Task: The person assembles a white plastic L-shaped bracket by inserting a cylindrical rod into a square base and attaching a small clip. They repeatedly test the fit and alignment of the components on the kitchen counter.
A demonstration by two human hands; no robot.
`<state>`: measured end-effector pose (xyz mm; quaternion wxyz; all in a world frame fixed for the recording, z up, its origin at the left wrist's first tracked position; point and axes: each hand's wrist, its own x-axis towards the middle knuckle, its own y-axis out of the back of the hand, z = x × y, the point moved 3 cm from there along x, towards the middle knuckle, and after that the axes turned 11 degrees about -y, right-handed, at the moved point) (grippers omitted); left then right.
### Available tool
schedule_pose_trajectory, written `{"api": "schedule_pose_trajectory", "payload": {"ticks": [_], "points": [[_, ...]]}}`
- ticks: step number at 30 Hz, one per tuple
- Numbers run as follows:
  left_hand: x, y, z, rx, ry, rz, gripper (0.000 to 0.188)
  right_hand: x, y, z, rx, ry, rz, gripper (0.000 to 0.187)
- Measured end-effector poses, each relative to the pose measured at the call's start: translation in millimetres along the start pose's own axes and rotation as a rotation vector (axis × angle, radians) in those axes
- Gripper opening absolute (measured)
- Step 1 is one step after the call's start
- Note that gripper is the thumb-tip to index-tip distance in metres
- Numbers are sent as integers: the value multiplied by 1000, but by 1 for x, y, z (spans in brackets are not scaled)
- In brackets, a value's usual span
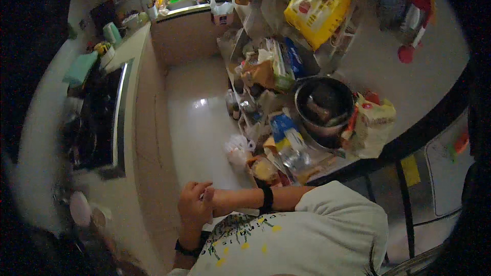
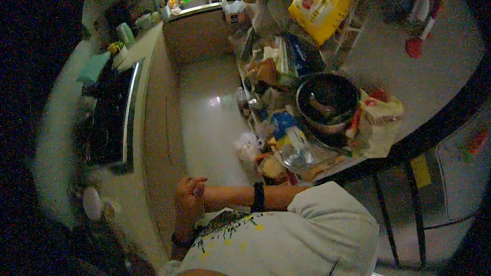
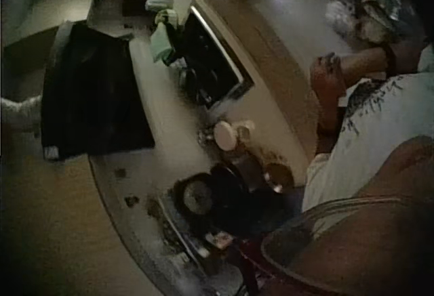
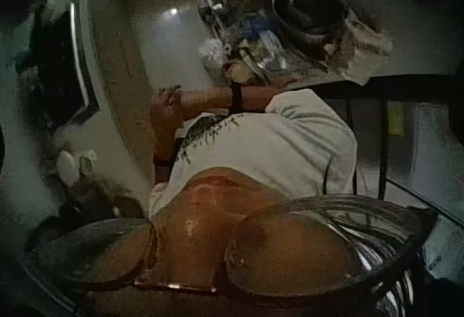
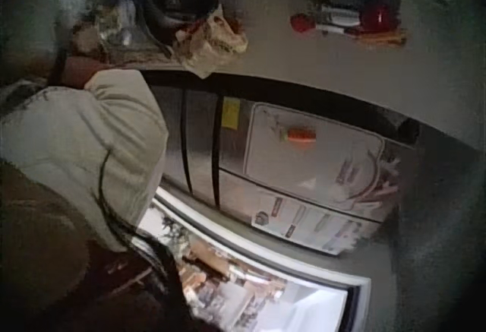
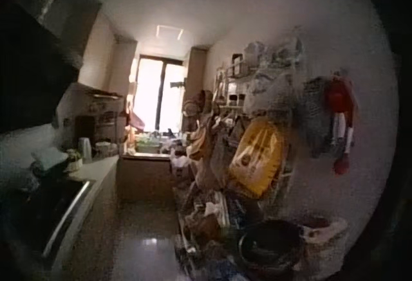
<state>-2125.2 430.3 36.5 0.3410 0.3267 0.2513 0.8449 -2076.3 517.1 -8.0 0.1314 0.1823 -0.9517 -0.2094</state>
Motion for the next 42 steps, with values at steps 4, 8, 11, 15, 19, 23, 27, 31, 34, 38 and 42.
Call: {"api": "schedule_pose_trajectory", "payload": {"ticks": [4,8,11,15,19,23,27,31,34,38,42], "points": [[73,20,-86,-279,137,72,40,81,63,7,-48,-358,-90,8],[134,32,-142,-280,214,-55,47,130,114,28,-60,-391,-34,10],[184,33,-179,-410,278,-83,54,159,151,57,-18,-477,20,12],[245,26,-226,-503,365,-23,61,199,209,105,2,-458,105,15],[330,23,-267,-460,353,-35,64,239,288,156,36,-397,163,14],[433,23,-278,-168,56,-102,69,274,370,200,14,-480,159,13],[523,8,-273,106,-239,-127,77,288,434,250,55,-445,225,20],[579,-10,-269,164,-442,-187,69,277,458,306,279,-439,258,32],[623,-31,-268,64,-609,-261,62,270,474,336,-187,-287,525,23],[668,-55,-269,-151,-739,-300,36,256,499,367,-180,-382,389,21],[714,-70,-281,-365,-699,-423,27,277,535,370,-185,-633,262,32]]}}
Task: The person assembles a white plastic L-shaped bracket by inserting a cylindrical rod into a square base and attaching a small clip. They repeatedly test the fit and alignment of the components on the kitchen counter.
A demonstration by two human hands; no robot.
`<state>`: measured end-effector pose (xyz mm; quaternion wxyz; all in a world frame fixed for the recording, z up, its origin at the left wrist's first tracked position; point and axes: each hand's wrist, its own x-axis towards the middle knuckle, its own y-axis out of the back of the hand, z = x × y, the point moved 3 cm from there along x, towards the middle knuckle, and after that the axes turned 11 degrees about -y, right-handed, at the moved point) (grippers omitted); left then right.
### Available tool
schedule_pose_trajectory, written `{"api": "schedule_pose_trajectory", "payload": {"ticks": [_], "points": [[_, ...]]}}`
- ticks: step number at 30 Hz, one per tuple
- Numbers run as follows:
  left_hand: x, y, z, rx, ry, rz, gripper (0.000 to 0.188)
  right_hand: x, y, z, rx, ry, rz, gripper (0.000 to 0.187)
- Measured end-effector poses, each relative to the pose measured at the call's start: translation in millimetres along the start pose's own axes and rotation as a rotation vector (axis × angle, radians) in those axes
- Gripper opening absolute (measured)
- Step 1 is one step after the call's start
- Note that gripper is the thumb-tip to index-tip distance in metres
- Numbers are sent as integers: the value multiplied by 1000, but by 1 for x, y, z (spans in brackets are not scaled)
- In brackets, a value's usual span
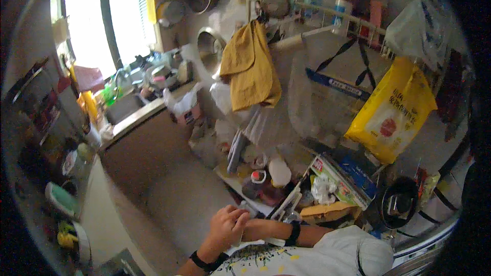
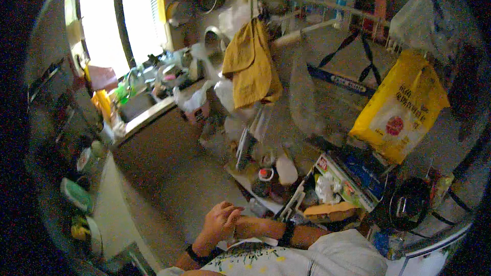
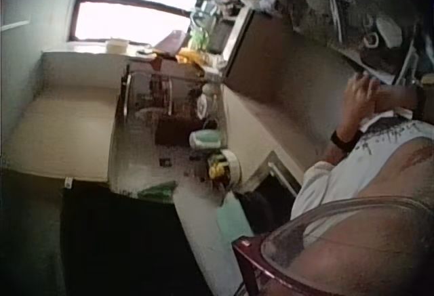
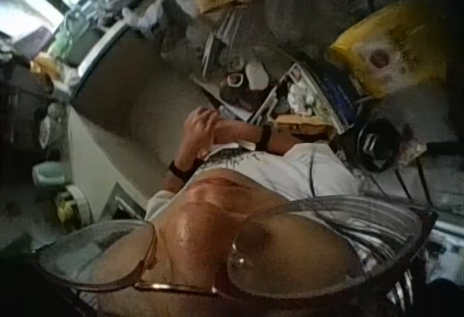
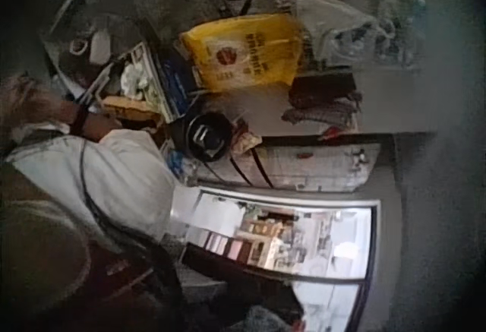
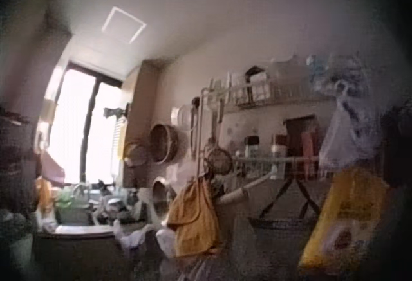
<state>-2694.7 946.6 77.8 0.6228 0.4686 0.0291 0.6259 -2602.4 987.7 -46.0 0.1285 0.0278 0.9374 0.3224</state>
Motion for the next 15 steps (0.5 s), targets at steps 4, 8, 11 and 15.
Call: {"api": "schedule_pose_trajectory", "payload": {"ticks": [4,8,11,15], "points": [[10,11,-49,-293,232,-20,35,7,39,-40,39,-80,228,28],[6,16,-83,-384,337,20,37,23,70,-63,71,-356,198,28],[0,23,-103,-356,372,41,42,29,86,-74,176,-357,207,25],[-8,40,-119,-319,368,52,47,49,97,-79,150,-302,252,22]]}}
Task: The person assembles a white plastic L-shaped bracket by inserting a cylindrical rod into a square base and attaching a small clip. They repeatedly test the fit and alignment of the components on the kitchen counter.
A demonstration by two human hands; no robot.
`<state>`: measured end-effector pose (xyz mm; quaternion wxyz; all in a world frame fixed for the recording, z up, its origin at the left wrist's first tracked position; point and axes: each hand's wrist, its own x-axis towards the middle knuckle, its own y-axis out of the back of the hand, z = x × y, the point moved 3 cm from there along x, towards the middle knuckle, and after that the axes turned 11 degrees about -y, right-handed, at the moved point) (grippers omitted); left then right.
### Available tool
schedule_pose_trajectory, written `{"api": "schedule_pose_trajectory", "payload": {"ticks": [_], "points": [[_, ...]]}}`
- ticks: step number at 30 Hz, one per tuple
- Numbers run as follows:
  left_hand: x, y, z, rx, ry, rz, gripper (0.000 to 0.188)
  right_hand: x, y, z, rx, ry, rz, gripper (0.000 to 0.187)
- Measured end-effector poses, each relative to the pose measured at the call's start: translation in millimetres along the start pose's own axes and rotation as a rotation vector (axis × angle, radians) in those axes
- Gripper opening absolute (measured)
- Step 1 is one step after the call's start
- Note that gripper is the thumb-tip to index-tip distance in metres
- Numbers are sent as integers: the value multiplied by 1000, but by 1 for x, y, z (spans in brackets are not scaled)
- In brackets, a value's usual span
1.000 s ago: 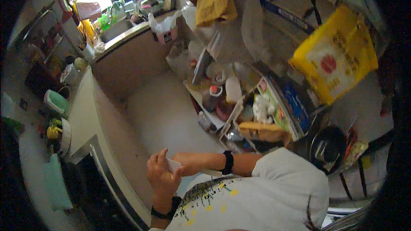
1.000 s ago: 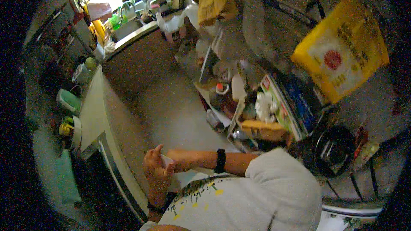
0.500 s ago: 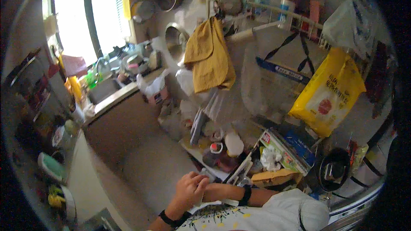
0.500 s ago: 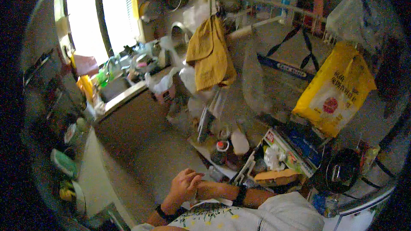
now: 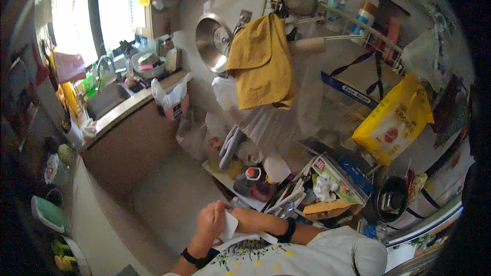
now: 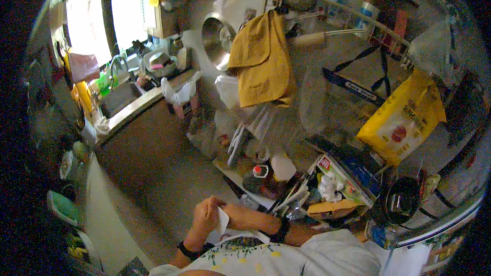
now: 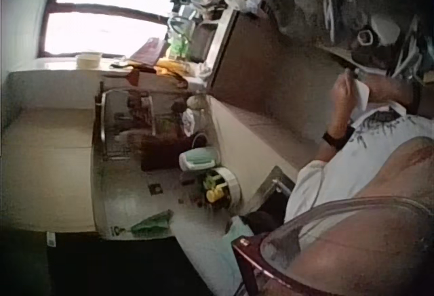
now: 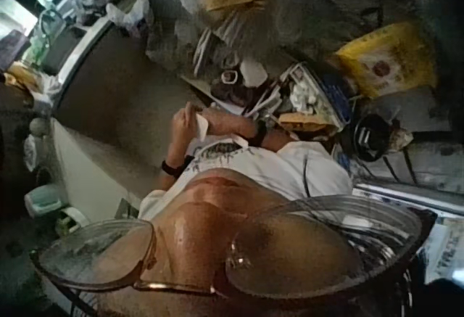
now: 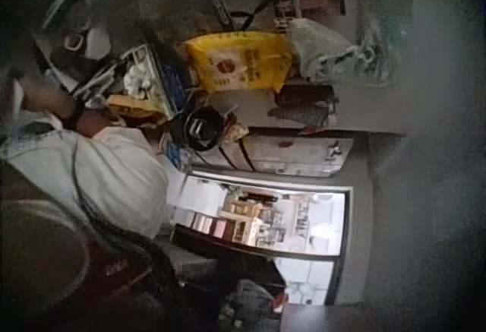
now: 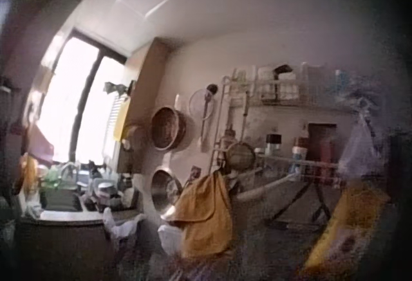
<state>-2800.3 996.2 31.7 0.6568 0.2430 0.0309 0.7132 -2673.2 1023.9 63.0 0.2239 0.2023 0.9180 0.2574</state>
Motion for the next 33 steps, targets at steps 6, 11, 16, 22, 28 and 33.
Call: {"api": "schedule_pose_trajectory", "payload": {"ticks": [6,11,16,22,28,33], "points": [[-8,35,-5,132,-50,112,45,37,-4,-3,87,-25,70,23],[-16,70,-25,197,96,94,43,89,-18,-11,109,-63,24,19],[-17,109,-61,168,213,168,47,139,-31,-36,57,115,-33,16],[0,141,-102,81,351,235,53,186,-24,-49,-23,106,-125,15],[57,181,-139,330,183,376,42,271,-7,-31,45,192,-297,13],[155,215,-153,410,-68,419,33,364,32,-13,328,155,-434,20]]}}
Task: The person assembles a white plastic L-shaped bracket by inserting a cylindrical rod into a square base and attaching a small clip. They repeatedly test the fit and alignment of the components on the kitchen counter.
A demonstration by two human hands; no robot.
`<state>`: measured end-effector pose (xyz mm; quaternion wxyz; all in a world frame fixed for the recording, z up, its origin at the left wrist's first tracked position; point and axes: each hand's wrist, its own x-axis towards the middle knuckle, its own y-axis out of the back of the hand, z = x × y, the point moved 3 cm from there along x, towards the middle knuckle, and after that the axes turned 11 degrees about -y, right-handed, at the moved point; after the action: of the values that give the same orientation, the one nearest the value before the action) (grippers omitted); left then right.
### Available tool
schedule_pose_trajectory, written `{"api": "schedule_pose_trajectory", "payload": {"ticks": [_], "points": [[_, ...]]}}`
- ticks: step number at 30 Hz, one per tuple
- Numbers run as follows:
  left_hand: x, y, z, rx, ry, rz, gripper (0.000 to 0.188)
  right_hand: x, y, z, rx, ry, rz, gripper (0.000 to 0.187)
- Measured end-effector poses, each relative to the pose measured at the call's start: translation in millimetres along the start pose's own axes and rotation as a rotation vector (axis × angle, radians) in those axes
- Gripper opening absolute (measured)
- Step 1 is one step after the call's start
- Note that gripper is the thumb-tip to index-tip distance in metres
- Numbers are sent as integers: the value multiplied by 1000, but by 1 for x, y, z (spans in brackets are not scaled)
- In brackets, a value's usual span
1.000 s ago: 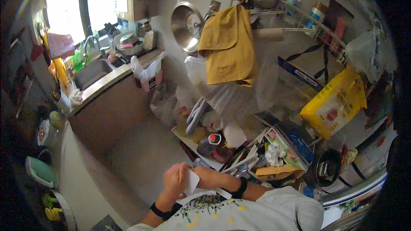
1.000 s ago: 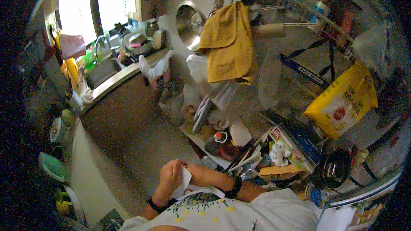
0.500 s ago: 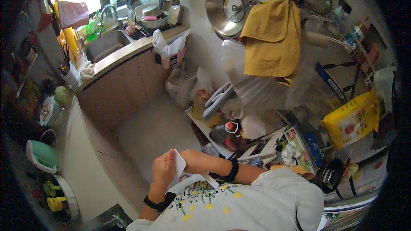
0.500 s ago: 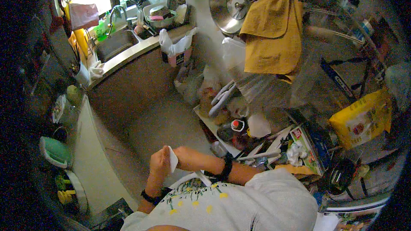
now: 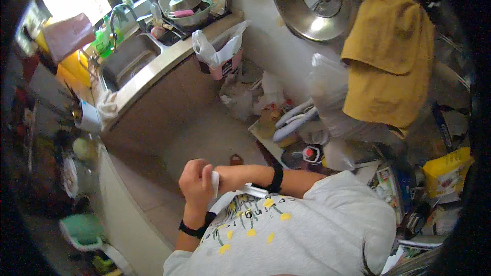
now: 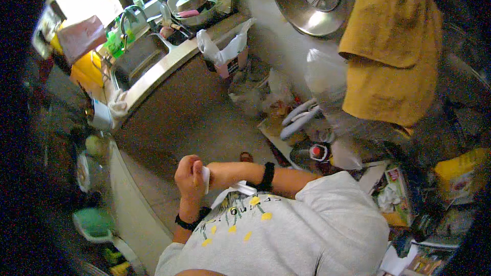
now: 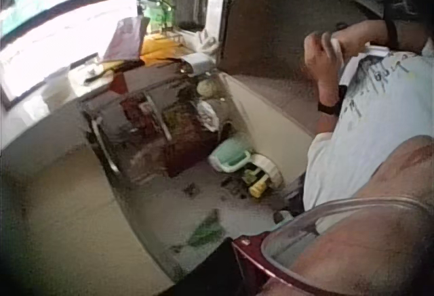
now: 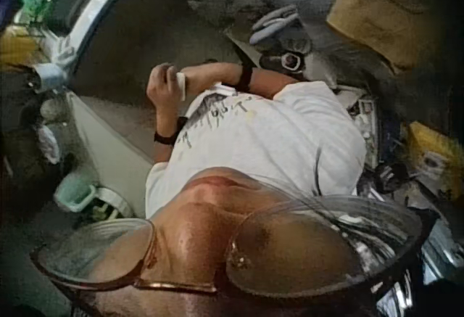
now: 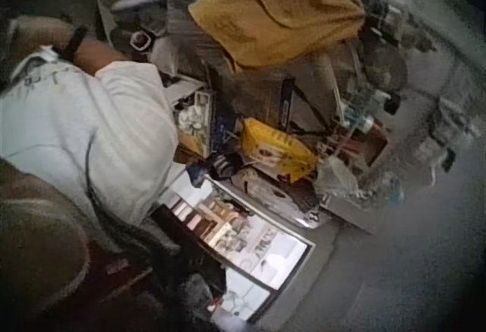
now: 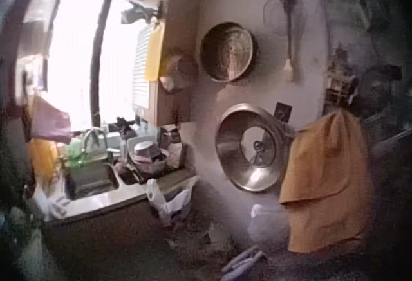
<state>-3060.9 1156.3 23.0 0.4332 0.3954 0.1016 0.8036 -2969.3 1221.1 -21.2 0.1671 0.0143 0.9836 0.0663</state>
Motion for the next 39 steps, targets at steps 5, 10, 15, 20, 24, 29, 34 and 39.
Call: {"api": "schedule_pose_trajectory", "payload": {"ticks": [5,10,15,20,24,29,34,39], "points": [[91,-22,-30,-73,-139,-297,33,42,85,3,-194,99,88,17],[142,-61,-82,-475,289,-188,24,56,143,1,-211,-135,216,20],[197,-130,-180,-756,728,-420,31,30,213,32,81,-419,564,29],[233,-198,-240,-903,891,-623,43,-31,239,51,70,-510,981,21],[264,-243,-256,-853,746,-769,46,-59,221,60,417,-742,1268,19],[266,-293,-278,-501,262,-1097,30,-56,180,62,616,-756,1472,24],[209,-375,-360,-201,258,-1258,28,-49,131,60,729,-1001,1516,25],[155,-430,-438,279,-584,-1394,32,-59,89,39,921,-1122,1619,24]]}}
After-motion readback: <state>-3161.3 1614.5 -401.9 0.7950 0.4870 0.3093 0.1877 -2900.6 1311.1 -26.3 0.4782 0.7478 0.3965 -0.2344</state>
